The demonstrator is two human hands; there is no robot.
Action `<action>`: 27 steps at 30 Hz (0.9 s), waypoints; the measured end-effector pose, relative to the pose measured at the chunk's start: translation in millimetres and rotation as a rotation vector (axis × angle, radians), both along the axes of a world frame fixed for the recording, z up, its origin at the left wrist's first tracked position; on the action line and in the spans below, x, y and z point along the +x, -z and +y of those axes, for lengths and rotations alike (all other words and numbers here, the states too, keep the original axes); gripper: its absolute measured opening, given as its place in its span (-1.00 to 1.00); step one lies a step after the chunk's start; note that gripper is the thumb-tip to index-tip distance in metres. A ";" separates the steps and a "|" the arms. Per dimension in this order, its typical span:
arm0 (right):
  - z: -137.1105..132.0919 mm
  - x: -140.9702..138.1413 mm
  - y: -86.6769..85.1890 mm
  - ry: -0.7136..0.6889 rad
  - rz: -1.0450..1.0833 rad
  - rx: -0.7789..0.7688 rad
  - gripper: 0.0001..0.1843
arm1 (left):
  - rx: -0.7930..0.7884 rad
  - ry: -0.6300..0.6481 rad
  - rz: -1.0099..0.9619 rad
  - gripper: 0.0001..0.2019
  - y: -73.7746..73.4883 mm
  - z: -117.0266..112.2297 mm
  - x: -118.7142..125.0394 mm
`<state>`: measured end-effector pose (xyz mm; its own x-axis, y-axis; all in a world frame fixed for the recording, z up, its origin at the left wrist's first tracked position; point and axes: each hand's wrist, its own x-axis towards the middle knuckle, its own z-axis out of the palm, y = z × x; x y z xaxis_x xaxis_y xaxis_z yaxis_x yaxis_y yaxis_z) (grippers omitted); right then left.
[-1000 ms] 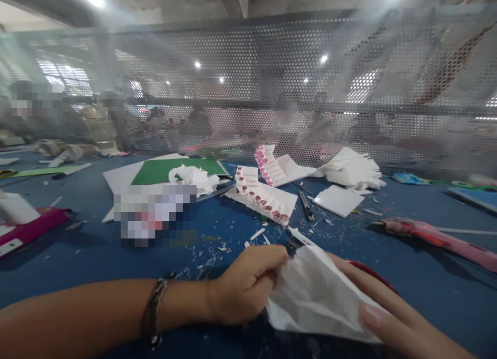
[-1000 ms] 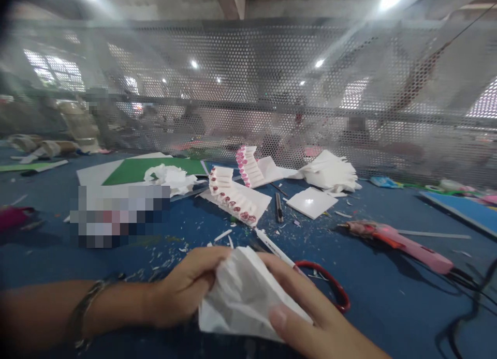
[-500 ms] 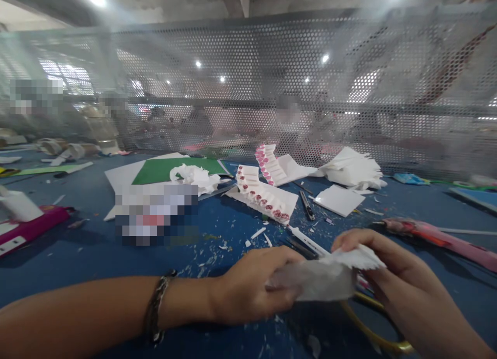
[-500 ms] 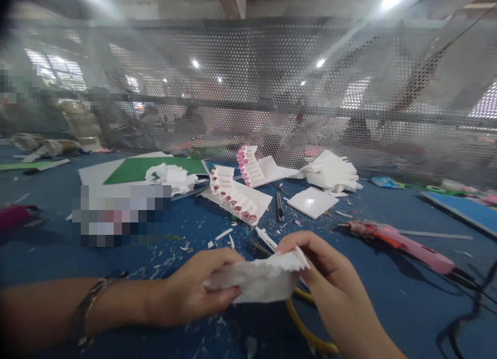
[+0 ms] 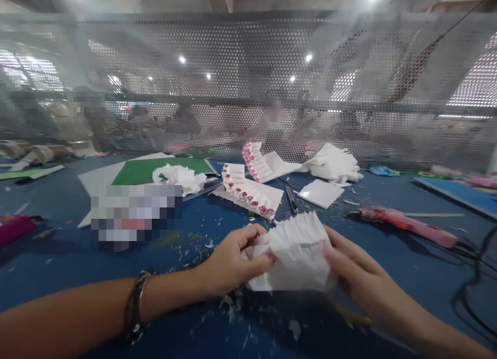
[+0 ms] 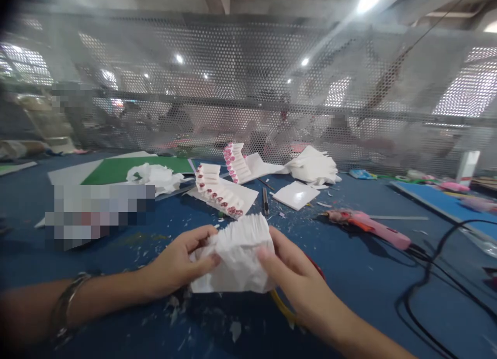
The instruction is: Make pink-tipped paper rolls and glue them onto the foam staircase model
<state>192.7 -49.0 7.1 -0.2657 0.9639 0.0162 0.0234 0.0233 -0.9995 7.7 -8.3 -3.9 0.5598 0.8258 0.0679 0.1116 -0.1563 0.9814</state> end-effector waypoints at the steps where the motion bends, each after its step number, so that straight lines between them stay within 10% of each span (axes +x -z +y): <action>1: 0.5 -1.5 -1.4 0.021 -0.053 -0.014 -0.62 | -0.008 0.011 -0.014 -0.79 0.7 -0.1 0.0; 8: 4.3 -2.3 -2.8 0.117 -0.152 0.045 -0.69 | 0.000 -0.014 -0.045 -0.79 3.8 1.8 0.0; 15: 16.2 17.2 -2.6 0.513 -0.126 0.352 -0.92 | -0.095 -0.047 -0.105 -0.75 6.0 4.9 -2.2; 27: 14.6 22.4 -0.8 0.429 -0.321 0.436 -0.89 | -0.086 -0.074 -0.058 -0.74 8.7 7.1 -1.4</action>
<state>215.1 -34.4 7.9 0.0812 0.9084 0.4101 0.4134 0.3438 -0.8432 6.3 -1.2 -12.6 0.4946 0.8687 0.0251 0.0629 -0.0646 0.9959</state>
